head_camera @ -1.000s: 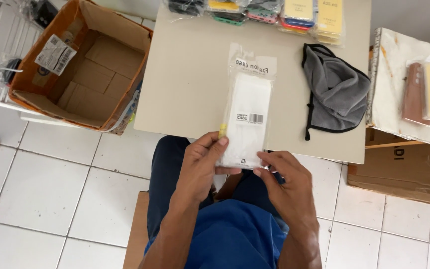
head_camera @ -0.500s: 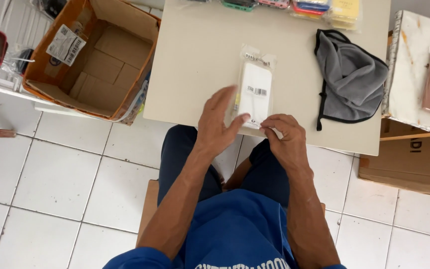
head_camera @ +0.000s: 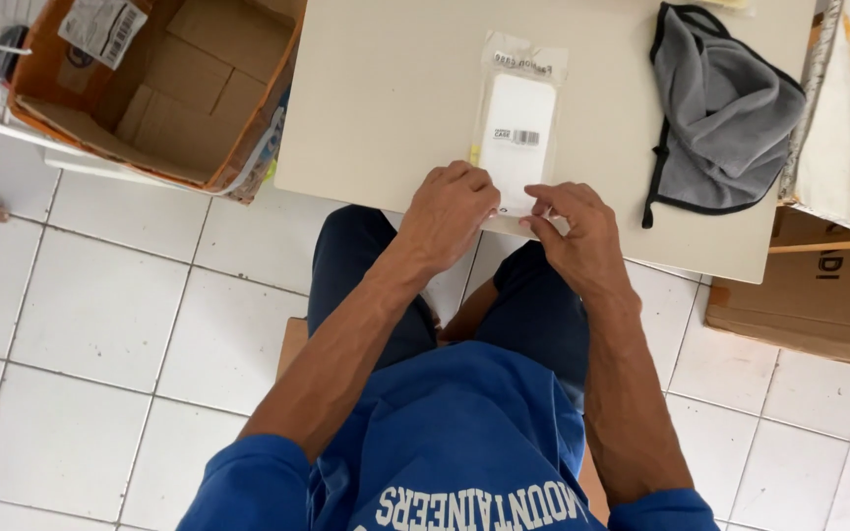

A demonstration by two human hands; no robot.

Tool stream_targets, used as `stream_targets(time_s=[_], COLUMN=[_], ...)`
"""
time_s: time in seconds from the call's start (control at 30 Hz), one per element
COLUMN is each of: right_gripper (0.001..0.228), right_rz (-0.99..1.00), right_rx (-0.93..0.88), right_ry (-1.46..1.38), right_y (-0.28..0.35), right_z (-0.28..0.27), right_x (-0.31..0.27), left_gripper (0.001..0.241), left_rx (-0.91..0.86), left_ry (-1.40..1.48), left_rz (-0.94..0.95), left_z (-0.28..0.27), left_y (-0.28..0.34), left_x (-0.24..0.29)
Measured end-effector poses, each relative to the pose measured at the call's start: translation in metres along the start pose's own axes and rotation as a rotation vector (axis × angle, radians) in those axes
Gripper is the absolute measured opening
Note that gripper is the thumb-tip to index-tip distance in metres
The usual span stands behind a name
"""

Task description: The person picks up several packaged phone cases one at a time and wipes their plastic packaging with a cloth before placing them back on the table.

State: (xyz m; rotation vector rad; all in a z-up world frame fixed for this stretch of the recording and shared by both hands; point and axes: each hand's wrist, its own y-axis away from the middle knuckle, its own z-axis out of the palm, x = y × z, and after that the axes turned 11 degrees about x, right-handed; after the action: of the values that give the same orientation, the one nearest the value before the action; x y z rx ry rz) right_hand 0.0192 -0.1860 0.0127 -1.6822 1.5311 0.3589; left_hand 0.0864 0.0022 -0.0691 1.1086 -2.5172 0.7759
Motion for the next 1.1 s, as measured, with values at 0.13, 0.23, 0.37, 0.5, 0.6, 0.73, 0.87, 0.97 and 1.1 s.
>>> stream_targets(time_s=[0.13,0.23,0.37,0.5,0.6,0.73,0.87,0.97,1.1], right_gripper=[0.027,0.021,0.021,0.022,0.018,0.017,0.018,0.015,0.024], right_rz=[-0.053,-0.083,-0.113,-0.116,-0.18,-0.187,-0.254,-0.261,-0.27], right_rx=[-0.052,-0.011,0.046,0.075,0.128,0.181,0.182,0.176,0.191], right_ry=[0.052,0.088,0.084,0.072,0.1,0.113,0.15,0.189,0.145], right_y=[0.005,0.014,0.023,0.028,0.034,0.037,0.03,0.029,0.029], right_z=[0.001,0.006,0.006,0.001,-0.002,0.001,0.005,0.007,0.011], right_x=[0.012,0.023,0.03,0.028,0.029,0.026,0.023,0.024,0.03], left_gripper=[0.005,0.007,0.006,0.007,0.008,0.007,0.008,0.007,0.008], left_rx=[0.239,0.314,0.364,0.402,0.434,0.465,0.491,0.505,0.517], left_ry=[0.023,0.037,0.017,-0.006,-0.015,-0.003,0.012,0.007,0.026], left_rz=[0.119,0.114,0.094,0.095,0.108,0.103,0.089,0.096,0.101], left_z=[0.003,0.0,0.013,0.01,0.009,0.011,0.017,0.019,0.018], left_y=[0.008,0.017,0.029,0.029,0.03,0.031,0.03,0.031,0.027], left_x=[0.006,0.014,0.018,0.024,0.027,0.03,0.03,0.029,0.025])
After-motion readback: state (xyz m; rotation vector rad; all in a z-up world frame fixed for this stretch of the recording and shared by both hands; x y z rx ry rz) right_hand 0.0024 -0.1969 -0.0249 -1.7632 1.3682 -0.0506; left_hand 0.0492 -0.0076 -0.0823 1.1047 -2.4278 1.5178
